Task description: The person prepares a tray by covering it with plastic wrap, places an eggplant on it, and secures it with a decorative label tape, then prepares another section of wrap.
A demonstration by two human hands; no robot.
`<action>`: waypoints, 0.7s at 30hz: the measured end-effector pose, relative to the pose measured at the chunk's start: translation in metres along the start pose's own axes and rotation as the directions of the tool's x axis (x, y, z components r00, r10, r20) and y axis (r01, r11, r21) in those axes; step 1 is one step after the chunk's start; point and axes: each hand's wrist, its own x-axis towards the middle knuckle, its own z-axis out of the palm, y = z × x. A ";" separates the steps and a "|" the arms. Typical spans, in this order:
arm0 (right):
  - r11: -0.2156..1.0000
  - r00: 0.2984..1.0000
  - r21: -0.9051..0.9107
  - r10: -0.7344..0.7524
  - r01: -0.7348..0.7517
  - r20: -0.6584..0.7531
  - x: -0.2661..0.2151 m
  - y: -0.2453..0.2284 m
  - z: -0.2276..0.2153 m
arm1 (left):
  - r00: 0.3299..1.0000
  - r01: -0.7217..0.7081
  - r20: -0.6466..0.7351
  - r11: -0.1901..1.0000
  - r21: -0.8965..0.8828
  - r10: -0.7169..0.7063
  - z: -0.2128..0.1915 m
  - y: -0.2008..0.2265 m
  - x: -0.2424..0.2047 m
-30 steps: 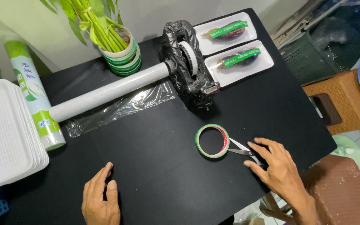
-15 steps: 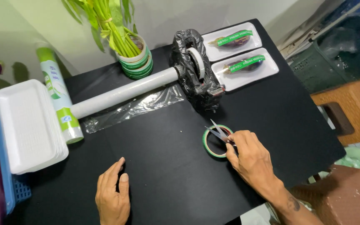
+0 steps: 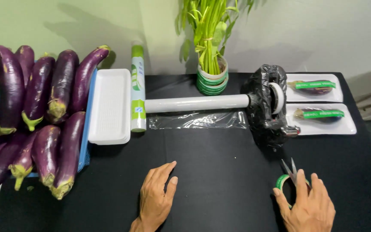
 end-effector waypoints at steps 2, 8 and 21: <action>0.971 0.999 0.234 -0.044 0.043 0.001 0.010 -0.009 -0.013 | 1.000 -0.006 -0.011 1.000 0.005 0.006 -0.001 0.000 0.001; 0.608 0.907 0.744 -0.420 0.277 0.006 0.045 -0.078 -0.043 | 0.993 -0.071 -0.085 0.994 0.080 0.078 -0.003 -0.004 0.006; 0.914 0.983 0.363 -0.181 0.180 -0.032 0.125 -0.109 0.030 | 0.834 -0.242 -0.130 0.568 0.786 0.536 -0.022 -0.064 0.101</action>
